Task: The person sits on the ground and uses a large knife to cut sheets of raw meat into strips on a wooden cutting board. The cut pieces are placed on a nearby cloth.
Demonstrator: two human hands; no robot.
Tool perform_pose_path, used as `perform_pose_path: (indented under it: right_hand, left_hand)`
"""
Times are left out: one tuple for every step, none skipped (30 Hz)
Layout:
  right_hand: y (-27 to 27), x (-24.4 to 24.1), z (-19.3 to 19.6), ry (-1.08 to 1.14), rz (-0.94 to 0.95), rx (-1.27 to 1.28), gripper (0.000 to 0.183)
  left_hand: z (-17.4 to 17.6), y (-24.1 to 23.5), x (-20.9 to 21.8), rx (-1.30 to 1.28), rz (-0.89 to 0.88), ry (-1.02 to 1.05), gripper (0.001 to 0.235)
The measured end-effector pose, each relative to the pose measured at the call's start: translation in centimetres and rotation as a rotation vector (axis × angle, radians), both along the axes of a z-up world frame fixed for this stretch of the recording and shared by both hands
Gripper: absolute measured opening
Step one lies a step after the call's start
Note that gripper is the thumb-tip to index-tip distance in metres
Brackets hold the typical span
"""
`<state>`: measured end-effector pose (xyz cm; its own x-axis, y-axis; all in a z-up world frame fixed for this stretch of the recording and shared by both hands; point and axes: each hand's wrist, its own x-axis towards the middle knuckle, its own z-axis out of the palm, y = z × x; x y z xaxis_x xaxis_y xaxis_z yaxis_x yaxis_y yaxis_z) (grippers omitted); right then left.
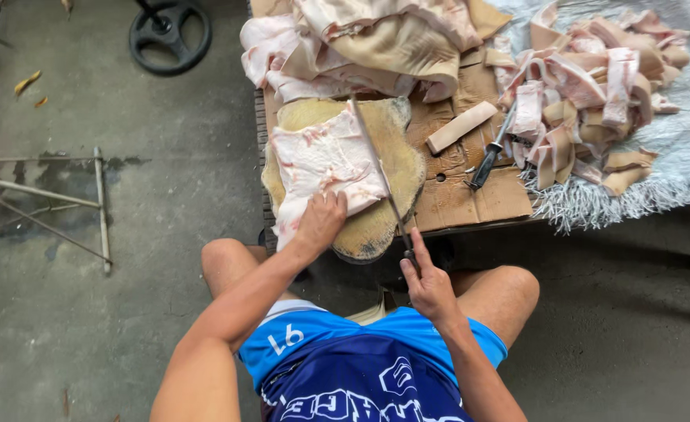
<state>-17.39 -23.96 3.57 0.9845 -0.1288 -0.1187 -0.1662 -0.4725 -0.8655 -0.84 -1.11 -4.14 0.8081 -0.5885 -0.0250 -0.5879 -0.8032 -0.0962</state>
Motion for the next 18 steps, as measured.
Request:
perform_pose_path:
  right_hand:
    - [0.1,0.0,0.2,-0.064,0.035,-0.03,0.065]
    - [0.4,-0.5,0.4,-0.082,0.049,-0.054,0.063]
    - [0.7,-0.8,0.3,-0.101,0.062,-0.078,0.061]
    - [0.9,-0.7,0.2,-0.127,0.077,-0.104,0.059]
    - [1.2,-0.6,-0.1,-0.21,0.093,-0.098,0.057]
    - [1.5,-0.6,-0.4,-0.291,0.113,-0.092,0.055]
    - [1.9,-0.4,-0.9,-0.372,0.133,-0.085,0.053]
    - [2.3,-0.1,-1.4,-0.272,0.117,-0.095,0.054]
    - [2.9,0.4,-2.1,-0.171,0.101,-0.107,0.054]
    - [3.3,0.6,-2.6,-0.071,0.084,-0.119,0.054]
    - [3.7,0.6,-2.9,-0.045,0.089,-0.158,0.054]
    - [3.9,1.2,-3.1,-0.034,0.086,-0.2,0.054]
    - [3.9,1.5,-2.8,-0.024,0.083,-0.241,0.055]
    - [3.8,2.1,-2.4,0.028,0.061,-0.195,0.055]
    - [3.6,2.8,-1.9,0.082,0.04,-0.148,0.055]
    - [3.3,2.5,-1.2,0.15,0.01,-0.101,0.055]
    - [2.9,2.4,-0.6,0.068,0.02,-0.091,0.054]
    - [2.5,2.1,0.0,-0.01,0.028,-0.083,0.054]
  left_hand:
    - [0.1,-0.5,-0.6,-0.042,-0.023,-0.083,0.037]
    - [0.2,-0.6,-2.2,-0.079,-0.034,-0.151,0.043]
    - [0.4,-0.5,-3.7,-0.117,-0.044,-0.219,0.049]
    - [0.7,-0.5,-4.8,-0.157,-0.038,-0.239,0.05]
    - [1.1,-0.3,-5.6,-0.196,-0.032,-0.259,0.051]
    - [1.5,-0.1,-6.2,-0.235,-0.021,-0.277,0.052]
    - [1.8,0.2,-6.6,-0.268,-0.006,-0.222,0.047]
    - [2.0,0.6,-7.0,-0.3,0.013,-0.161,0.042]
    - [2.1,0.9,-7.5,-0.332,0.032,-0.1,0.037]
    - [2.2,1.2,-7.9,-0.373,0.025,-0.098,0.034]
    - [2.3,1.4,-8.3,-0.413,0.018,-0.097,0.031]
    - [2.5,1.6,-8.1,-0.456,0.002,-0.11,0.028]
    - [2.7,1.7,-8.2,-0.474,-0.012,-0.094,0.03]
    - [3.1,1.9,-7.8,-0.489,-0.025,-0.091,0.031]
    - [3.4,2.1,-7.2,-0.503,-0.039,-0.088,0.033]
    - [3.6,2.3,-7.4,-0.511,-0.054,-0.086,0.038]
    - [3.8,2.4,-7.4,-0.519,-0.069,-0.085,0.042]
    - [3.8,2.5,-7.3,-0.529,-0.085,-0.078,0.047]
